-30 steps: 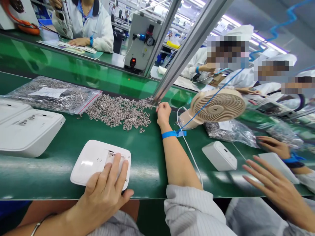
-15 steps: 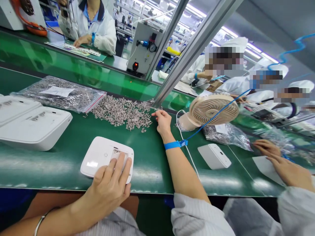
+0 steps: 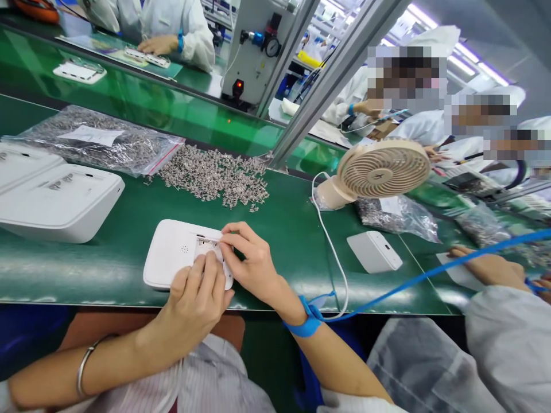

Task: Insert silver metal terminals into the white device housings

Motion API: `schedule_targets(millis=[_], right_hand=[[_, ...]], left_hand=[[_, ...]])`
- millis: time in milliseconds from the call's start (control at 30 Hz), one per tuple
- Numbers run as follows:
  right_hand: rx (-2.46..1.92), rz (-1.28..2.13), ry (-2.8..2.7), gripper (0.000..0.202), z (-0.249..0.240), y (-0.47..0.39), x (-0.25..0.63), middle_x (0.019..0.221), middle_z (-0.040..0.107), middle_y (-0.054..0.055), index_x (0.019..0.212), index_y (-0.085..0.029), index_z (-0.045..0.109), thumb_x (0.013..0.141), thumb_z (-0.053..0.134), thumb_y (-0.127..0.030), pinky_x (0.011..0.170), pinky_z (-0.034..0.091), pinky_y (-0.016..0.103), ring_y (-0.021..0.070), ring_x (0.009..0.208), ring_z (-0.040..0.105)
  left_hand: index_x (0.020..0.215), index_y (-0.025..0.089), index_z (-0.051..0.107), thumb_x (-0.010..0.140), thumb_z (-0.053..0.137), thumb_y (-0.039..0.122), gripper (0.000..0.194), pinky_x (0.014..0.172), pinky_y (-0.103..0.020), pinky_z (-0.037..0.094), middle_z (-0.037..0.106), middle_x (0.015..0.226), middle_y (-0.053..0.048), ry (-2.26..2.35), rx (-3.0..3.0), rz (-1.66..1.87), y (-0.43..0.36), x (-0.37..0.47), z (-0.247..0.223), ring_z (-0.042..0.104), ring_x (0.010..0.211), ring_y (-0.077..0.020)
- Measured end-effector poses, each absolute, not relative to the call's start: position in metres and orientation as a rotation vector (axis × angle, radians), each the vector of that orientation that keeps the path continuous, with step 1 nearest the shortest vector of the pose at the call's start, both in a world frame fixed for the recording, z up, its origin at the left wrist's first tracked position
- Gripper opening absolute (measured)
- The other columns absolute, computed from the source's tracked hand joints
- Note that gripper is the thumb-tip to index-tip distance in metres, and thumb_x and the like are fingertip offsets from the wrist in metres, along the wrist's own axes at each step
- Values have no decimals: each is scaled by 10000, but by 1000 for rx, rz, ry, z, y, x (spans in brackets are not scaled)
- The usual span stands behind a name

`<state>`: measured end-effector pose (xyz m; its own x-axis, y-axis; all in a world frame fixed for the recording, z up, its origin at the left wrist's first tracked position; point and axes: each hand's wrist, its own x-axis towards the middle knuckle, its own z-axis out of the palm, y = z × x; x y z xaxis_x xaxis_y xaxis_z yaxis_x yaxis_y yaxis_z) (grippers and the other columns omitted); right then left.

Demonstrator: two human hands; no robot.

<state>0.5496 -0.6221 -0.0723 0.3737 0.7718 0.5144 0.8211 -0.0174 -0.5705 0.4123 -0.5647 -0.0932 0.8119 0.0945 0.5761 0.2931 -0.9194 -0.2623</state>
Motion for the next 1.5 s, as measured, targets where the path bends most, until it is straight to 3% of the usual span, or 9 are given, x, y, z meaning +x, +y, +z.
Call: schedule_targets(millis=[367, 600, 800, 1167, 1333, 1500], right_hand=[[-1841, -221, -1399, 178, -77, -617, 543, 853, 578, 54, 783, -231, 613, 829, 506, -97, 635, 517, 311, 151, 719, 591], [-1887, -126, -1352, 150, -73, -617, 543, 827, 589, 43, 754, -239, 602, 816, 533, -120, 626, 534, 317, 157, 713, 594], [-1816, -23, -1325, 221, -76, -628, 541, 997, 623, 67, 904, -265, 639, 848, 495, -107, 742, 551, 358, 188, 896, 631], [-1900, -67, -1567, 280, -70, -634, 543, 1128, 567, 103, 1003, -252, 647, 849, 476, -92, 769, 556, 377, 186, 867, 631], [-1958, 42, -1694, 127, -56, -625, 554, 978, 585, 82, 780, -203, 619, 817, 520, -134, 663, 530, 320, 156, 749, 606], [-1960, -8, -1460, 165, -62, -610, 549, 763, 551, 21, 671, -209, 464, 782, 524, -103, 613, 478, 277, 142, 721, 558]], left_hand=[[1178, 94, 592, 914, 419, 341, 402, 896, -311, 337, 608, 1200, -107, -319, -2643, -833, -565, 411, -95, 564, 1051, -208], [1226, 32, 546, 893, 447, 328, 457, 910, -311, 328, 548, 1263, -178, -347, -2673, -807, -568, 412, -94, 559, 1072, -224], [1221, 63, 554, 880, 450, 333, 447, 911, -315, 334, 565, 1251, -155, -371, -2651, -765, -570, 412, -95, 559, 1080, -223], [1196, 74, 575, 879, 446, 312, 417, 911, -310, 344, 594, 1214, -139, -332, -2636, -778, -568, 410, -93, 559, 1075, -221], [1173, 80, 593, 874, 434, 272, 389, 899, -308, 367, 619, 1168, -113, -313, -2652, -728, -567, 409, -91, 571, 1048, -223], [1221, 45, 559, 866, 356, 182, 430, 923, -301, 404, 598, 1202, -132, -323, -2672, -597, -574, 406, -83, 570, 1077, -229]])
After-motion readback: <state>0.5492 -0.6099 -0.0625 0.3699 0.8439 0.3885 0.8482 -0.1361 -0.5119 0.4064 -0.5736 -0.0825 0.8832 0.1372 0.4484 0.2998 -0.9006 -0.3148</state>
